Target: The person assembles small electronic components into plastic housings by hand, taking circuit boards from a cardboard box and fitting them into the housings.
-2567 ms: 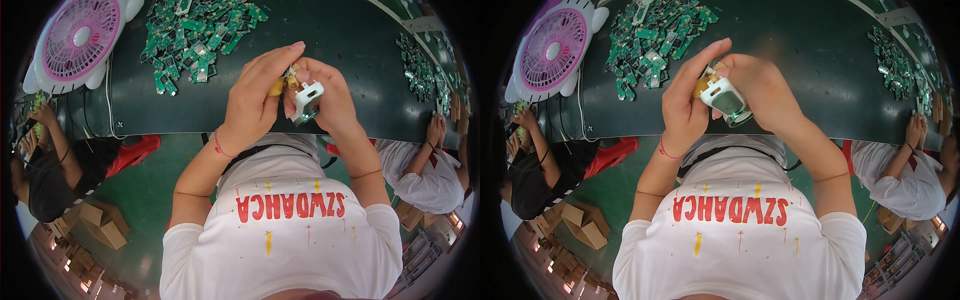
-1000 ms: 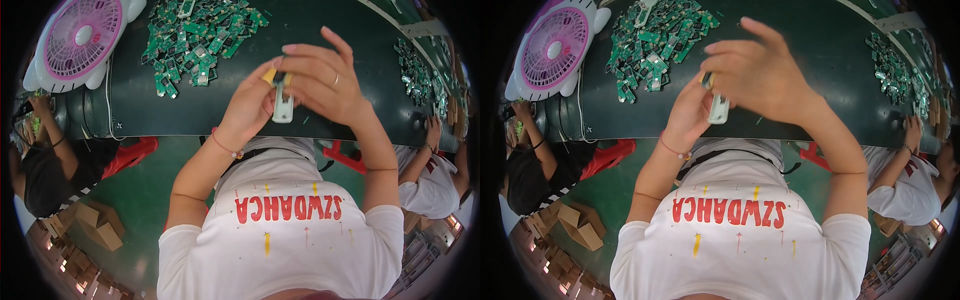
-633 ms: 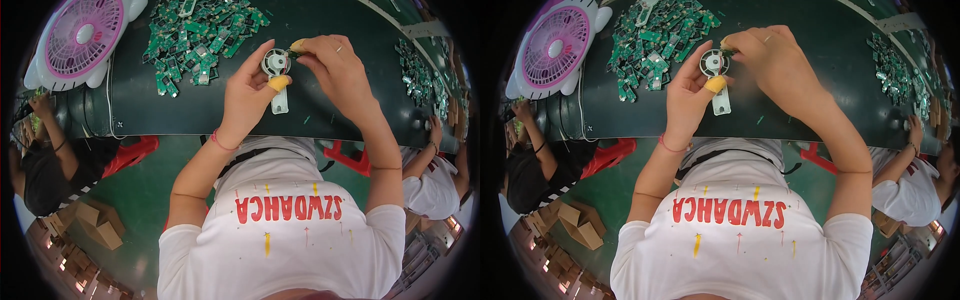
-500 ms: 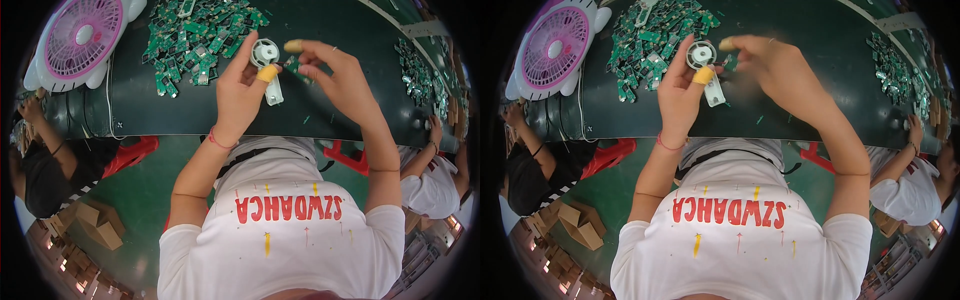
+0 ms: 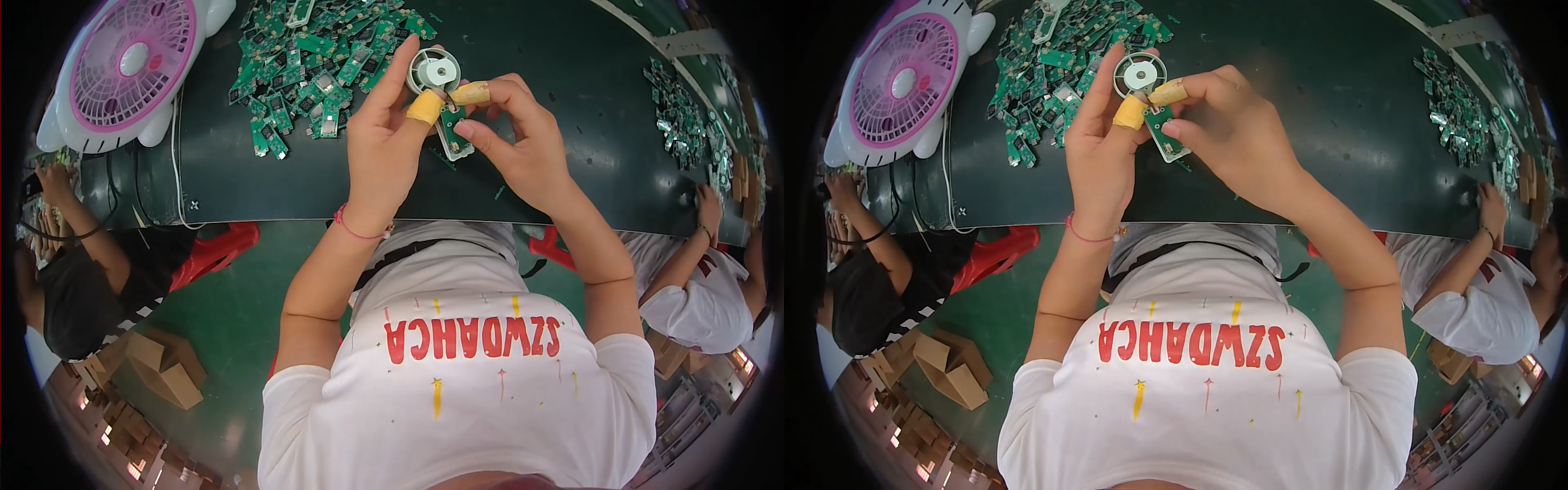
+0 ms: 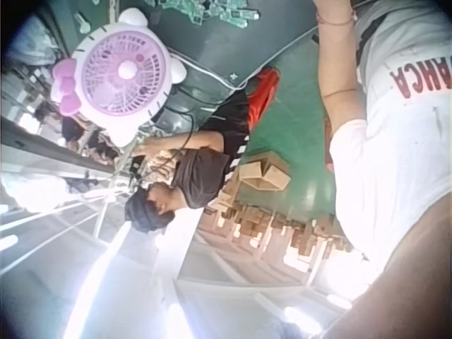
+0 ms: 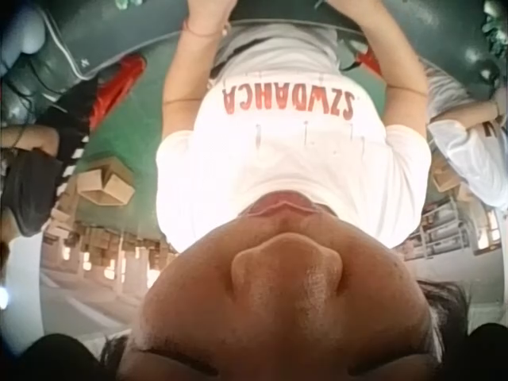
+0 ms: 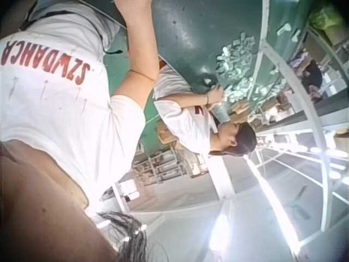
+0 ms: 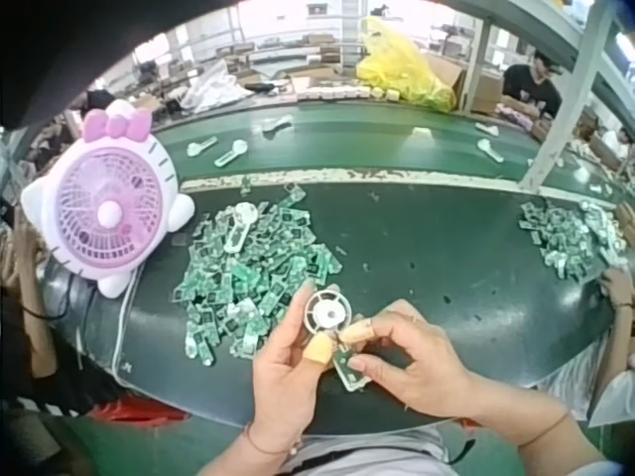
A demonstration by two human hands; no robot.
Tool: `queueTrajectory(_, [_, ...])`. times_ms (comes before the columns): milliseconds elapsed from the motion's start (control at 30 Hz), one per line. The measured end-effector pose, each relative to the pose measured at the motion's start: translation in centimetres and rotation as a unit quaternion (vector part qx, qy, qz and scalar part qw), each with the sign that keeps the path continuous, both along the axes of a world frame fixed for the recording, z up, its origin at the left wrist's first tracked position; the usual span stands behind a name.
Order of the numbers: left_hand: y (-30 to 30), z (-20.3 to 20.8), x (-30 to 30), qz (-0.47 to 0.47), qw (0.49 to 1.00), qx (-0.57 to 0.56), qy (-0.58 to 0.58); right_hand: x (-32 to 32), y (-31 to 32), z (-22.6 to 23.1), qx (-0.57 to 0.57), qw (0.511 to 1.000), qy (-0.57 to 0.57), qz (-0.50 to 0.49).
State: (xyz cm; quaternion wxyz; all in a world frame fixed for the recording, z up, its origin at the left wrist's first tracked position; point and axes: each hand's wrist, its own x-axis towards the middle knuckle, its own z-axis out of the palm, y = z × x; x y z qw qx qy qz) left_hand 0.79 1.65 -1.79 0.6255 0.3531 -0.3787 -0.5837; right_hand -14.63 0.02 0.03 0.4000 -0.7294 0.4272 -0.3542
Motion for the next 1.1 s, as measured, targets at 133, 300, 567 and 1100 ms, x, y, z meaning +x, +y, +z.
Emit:
queueTrajectory(133, [0.0, -0.2, 0.2, -0.001, 1.0, 0.009, 0.008, 0.0, -0.7, 0.0, -0.158, 0.987, 0.036, 0.019])
queueTrajectory(300, [0.0, 0.6, 0.4, -0.03, 0.994, 0.073, 0.08, 0.1, -1.2, -0.3, -0.145, 0.989, 0.034, 0.022])
queueTrajectory(567, [0.2, 0.9, 0.4, -0.063, 0.991, 0.083, 0.079, 0.2, -0.7, 0.0, -0.157, 0.985, 0.065, 0.018])
queueTrajectory(1100, [-0.5, 0.4, -1.8, 0.015, 1.0, 0.019, 0.0, 0.1, -0.8, -2.3, 0.208, 0.969, -0.127, -0.029])
